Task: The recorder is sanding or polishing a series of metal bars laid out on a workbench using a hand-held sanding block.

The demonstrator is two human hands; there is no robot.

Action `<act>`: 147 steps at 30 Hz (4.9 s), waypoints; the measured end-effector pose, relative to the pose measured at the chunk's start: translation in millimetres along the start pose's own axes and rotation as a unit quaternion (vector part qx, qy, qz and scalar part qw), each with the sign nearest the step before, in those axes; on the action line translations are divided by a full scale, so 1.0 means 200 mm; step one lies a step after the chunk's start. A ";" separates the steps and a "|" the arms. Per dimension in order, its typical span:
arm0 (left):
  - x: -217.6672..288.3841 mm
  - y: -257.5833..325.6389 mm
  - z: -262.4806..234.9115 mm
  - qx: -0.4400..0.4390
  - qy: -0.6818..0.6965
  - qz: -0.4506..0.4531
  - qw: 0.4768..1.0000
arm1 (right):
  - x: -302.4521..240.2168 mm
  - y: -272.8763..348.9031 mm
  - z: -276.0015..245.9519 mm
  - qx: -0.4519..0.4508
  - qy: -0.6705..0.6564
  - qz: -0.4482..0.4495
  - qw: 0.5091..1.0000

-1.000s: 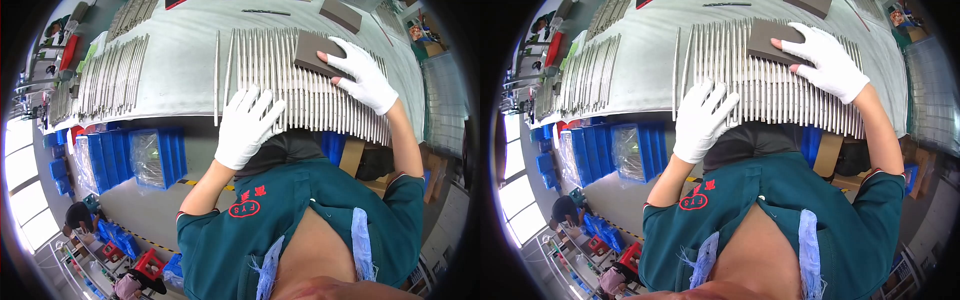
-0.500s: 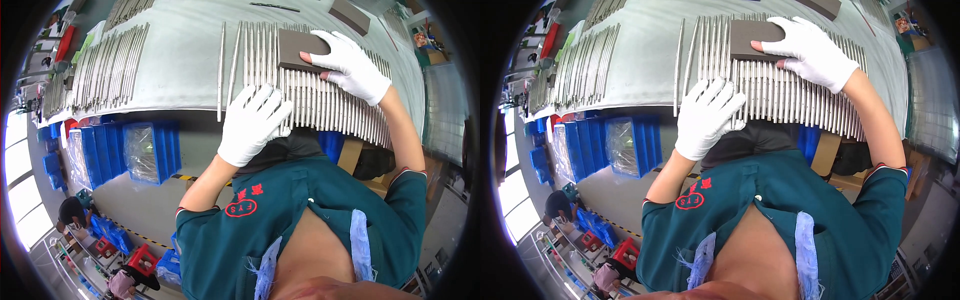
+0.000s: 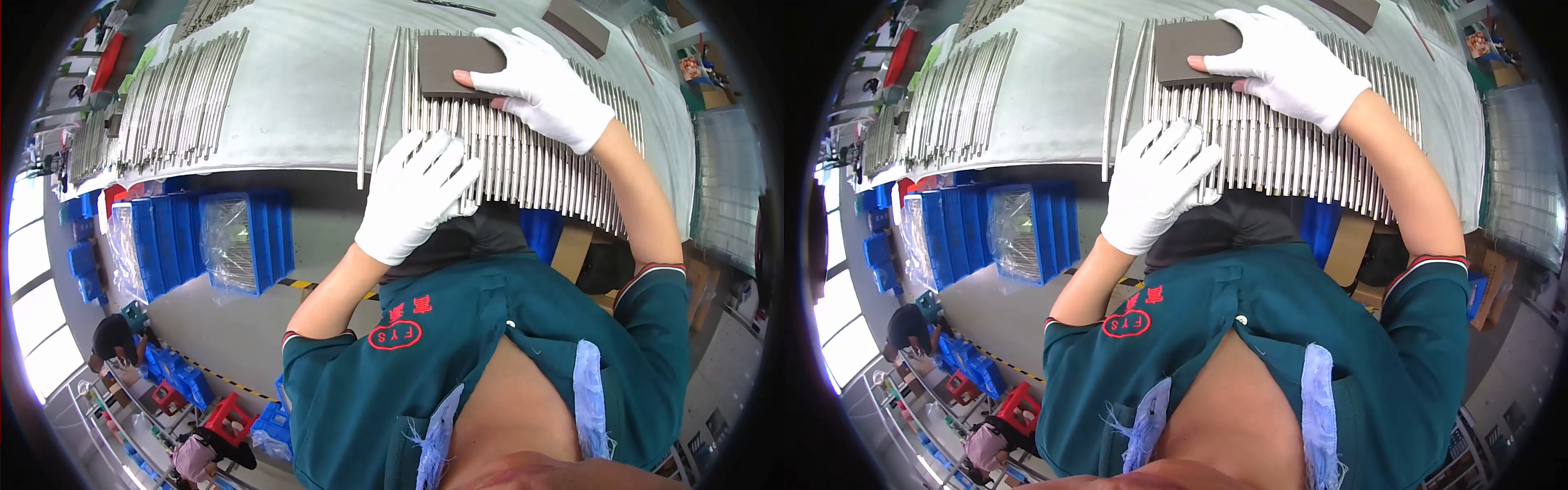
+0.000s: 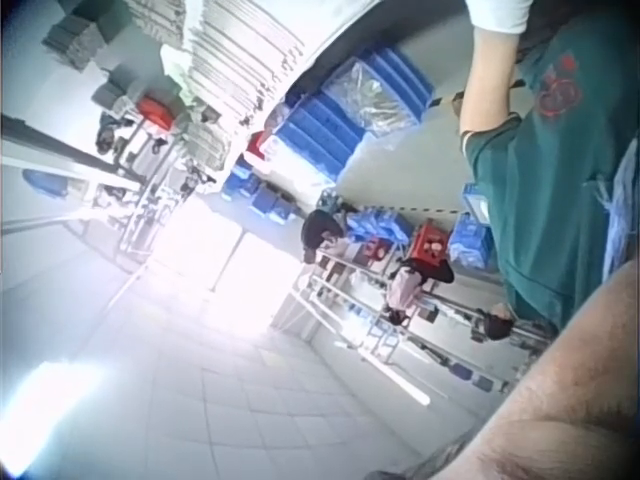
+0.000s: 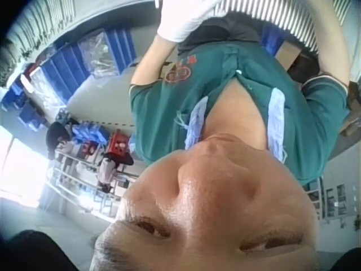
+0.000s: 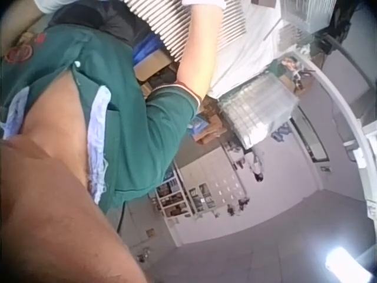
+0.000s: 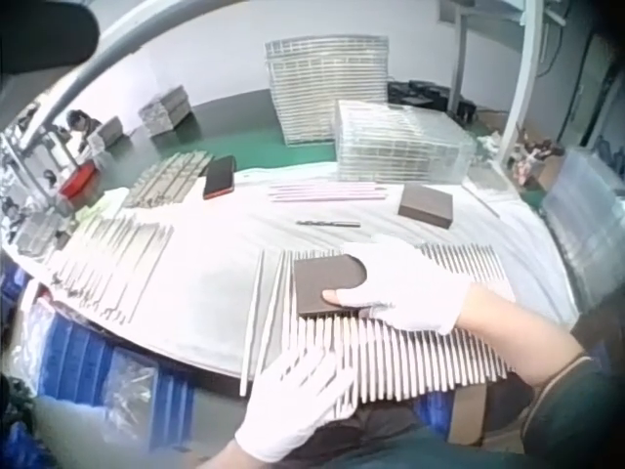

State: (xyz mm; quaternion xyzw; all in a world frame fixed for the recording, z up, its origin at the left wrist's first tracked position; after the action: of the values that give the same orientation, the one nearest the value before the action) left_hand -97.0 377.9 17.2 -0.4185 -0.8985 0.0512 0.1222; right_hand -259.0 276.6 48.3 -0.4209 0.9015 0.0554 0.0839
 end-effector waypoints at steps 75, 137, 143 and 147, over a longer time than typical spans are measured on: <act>-0.28 -0.09 -0.12 -0.002 0.078 -0.330 0.941 | -0.03 -0.03 -0.02 0.052 0.053 -0.009 0.997; -0.14 0.10 -0.03 -0.018 0.018 0.003 1.000 | 0.04 0.18 0.00 0.027 0.034 0.019 0.999; -0.15 0.11 -0.04 -0.026 0.019 -0.008 0.999 | 0.08 0.32 0.03 -0.004 -0.031 0.120 0.992; -0.17 0.09 -0.01 -0.034 -0.011 0.001 0.999 | 0.08 0.31 0.02 -0.013 -0.069 0.131 0.989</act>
State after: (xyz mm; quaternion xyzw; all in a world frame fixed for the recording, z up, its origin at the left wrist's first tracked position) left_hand -62.2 364.4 9.0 -0.4223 -0.9008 0.0256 0.0980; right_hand -316.6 305.1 42.4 -0.2952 0.9403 0.1064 0.1322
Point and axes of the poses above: each hand's wrist, its own y-axis away from the middle knuckle, its own z-axis out of the palm, x = y × z, the point moved 6 cm from there along -y, towards the middle knuckle, and after that the axes turned 14 degrees about -x, right-handed, at the moved point
